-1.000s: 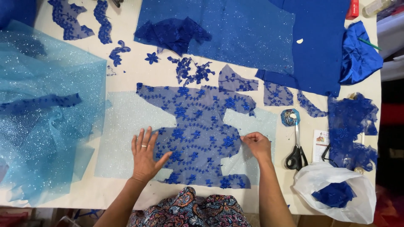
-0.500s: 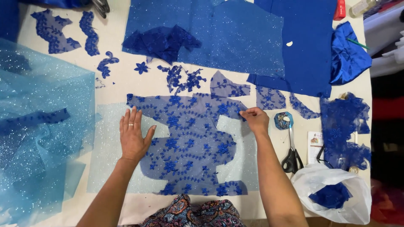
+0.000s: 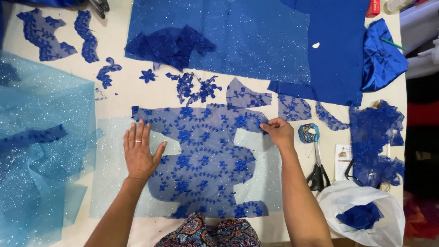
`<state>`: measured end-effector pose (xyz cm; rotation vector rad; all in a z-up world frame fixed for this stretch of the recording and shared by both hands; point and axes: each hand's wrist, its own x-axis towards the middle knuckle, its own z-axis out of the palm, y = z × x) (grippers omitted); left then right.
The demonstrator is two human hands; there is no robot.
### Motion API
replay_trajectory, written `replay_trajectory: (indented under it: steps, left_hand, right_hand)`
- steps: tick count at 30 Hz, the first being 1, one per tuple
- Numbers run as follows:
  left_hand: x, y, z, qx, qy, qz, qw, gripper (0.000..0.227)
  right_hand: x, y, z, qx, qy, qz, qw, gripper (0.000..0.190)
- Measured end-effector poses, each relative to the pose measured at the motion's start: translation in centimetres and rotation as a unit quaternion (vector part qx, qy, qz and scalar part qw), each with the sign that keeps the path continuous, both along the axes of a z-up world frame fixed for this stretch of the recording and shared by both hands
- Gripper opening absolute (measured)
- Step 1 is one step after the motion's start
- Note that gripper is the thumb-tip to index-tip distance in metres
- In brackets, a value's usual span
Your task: The person arranges and smooths a piece of blue floral lace fabric on a white table. They adjust the lace to align with a larger piece of light blue glittery tulle underneath, ensuring the pattern is properly positioned.
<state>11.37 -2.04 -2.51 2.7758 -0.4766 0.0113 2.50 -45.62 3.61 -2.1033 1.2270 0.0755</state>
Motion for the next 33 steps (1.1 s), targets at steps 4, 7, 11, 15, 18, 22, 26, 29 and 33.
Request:
replay_trajectory:
  steps: [4,7,11,15,18,22,26,29,33]
  left_hand:
    - [0.0,0.0,-0.4,-0.004,-0.004,0.000,1.000,0.081]
    - [0.0,0.0,-0.2,0.003,0.001,0.001,1.000,0.080]
    - [0.1,-0.1,-0.3,0.005,0.006,0.004,1.000,0.082]
    - [0.1,-0.1,-0.4,0.002,-0.007,0.003,1.000,0.083]
    - [0.1,-0.1,-0.4,0.005,-0.007,0.004,1.000,0.084]
    - [0.0,0.0,-0.8,0.007,-0.008,0.004,1.000,0.087]
    - [0.0,-0.1,-0.5,0.018,0.011,0.005,1.000,0.087]
    - [0.0,-0.1,-0.6,0.027,0.011,0.005,1.000,0.088]
    - [0.0,-0.1,-0.5,0.038,0.018,0.010,0.999,0.089]
  right_hand:
    - [0.0,-0.9,-1.9,0.000,-0.082,-0.020,0.996,0.013]
    - [0.5,0.9,1.7,0.082,-0.188,-0.088,0.975,0.011]
    - [0.5,1.2,3.8,0.162,-0.280,-0.108,0.940,0.012]
    - [0.2,1.1,5.0,0.185,-0.334,-0.116,0.917,0.015]
    - [0.3,0.8,5.3,0.196,-0.359,-0.123,0.904,0.016]
    - [1.0,0.7,6.4,0.201,-0.379,-0.135,0.893,0.017]
    - [1.8,0.0,6.6,0.192,-0.370,-0.144,0.898,0.017]
    - [2.0,-1.0,5.3,0.185,-0.347,-0.144,0.908,0.015]
    - [2.4,-2.8,2.3,0.137,-0.246,-0.144,0.949,0.013]
